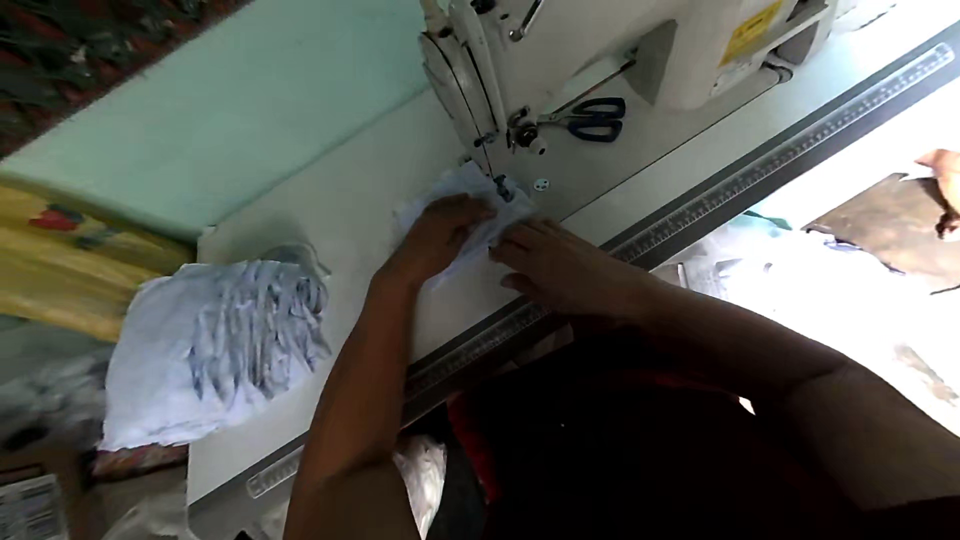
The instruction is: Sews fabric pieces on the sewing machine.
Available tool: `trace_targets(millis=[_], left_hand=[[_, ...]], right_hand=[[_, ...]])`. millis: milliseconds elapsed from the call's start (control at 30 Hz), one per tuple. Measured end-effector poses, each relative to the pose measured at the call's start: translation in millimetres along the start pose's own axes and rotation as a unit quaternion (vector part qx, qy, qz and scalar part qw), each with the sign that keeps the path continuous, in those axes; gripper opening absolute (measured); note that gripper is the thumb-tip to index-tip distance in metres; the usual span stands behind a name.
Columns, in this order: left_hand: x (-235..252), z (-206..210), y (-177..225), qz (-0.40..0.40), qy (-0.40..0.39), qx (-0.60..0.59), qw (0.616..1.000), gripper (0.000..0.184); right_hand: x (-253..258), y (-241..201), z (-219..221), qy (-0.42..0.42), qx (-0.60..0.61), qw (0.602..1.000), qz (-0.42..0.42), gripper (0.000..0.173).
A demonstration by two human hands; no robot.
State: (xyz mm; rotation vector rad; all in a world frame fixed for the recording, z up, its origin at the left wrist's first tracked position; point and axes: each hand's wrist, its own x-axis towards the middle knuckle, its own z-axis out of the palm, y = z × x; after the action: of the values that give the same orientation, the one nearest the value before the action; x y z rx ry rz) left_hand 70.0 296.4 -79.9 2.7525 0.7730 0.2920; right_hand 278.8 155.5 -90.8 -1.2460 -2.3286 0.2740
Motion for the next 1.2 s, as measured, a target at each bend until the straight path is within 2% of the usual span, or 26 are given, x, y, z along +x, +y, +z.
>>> trace_targets(millis=[100, 233, 367, 467, 667, 800, 1100, 1200], left_hand=[[-4, 1, 0, -0.024, -0.005, -0.028, 0.999, 0.036], [-9, 3, 7, -0.021, -0.006, -0.026, 0.999, 0.038], [-10, 1, 34, -0.077, -0.056, 0.032, 0.995, 0.040], [-10, 5, 42, -0.088, -0.061, 0.055, 0.993, 0.042], [-12, 11, 51, -0.088, -0.044, 0.074, 0.992, 0.040], [-11, 18, 50, -0.077, -0.006, 0.090, 0.993, 0.041], [-3, 33, 54, -0.119, 0.038, 0.149, 0.981, 0.050], [2, 28, 52, -0.132, 0.035, 0.140, 0.981, 0.045]], right_hand=[[29, 2, 16, -0.039, -0.040, 0.997, 0.056, 0.052], [34, 11, 20, -0.037, -0.080, 0.995, 0.052, 0.043], [31, 19, 7, -0.052, -0.075, 0.994, 0.062, 0.042], [26, 22, 2, -0.062, -0.075, 0.993, 0.061, 0.042], [19, 28, 2, -0.047, -0.069, 0.995, 0.057, 0.040], [17, 36, 5, -0.032, -0.096, 0.993, 0.059, 0.039], [17, 46, 4, -0.013, -0.109, 0.989, 0.101, 0.036], [5, 29, 6, 0.048, -0.099, 0.993, 0.053, 0.027]])
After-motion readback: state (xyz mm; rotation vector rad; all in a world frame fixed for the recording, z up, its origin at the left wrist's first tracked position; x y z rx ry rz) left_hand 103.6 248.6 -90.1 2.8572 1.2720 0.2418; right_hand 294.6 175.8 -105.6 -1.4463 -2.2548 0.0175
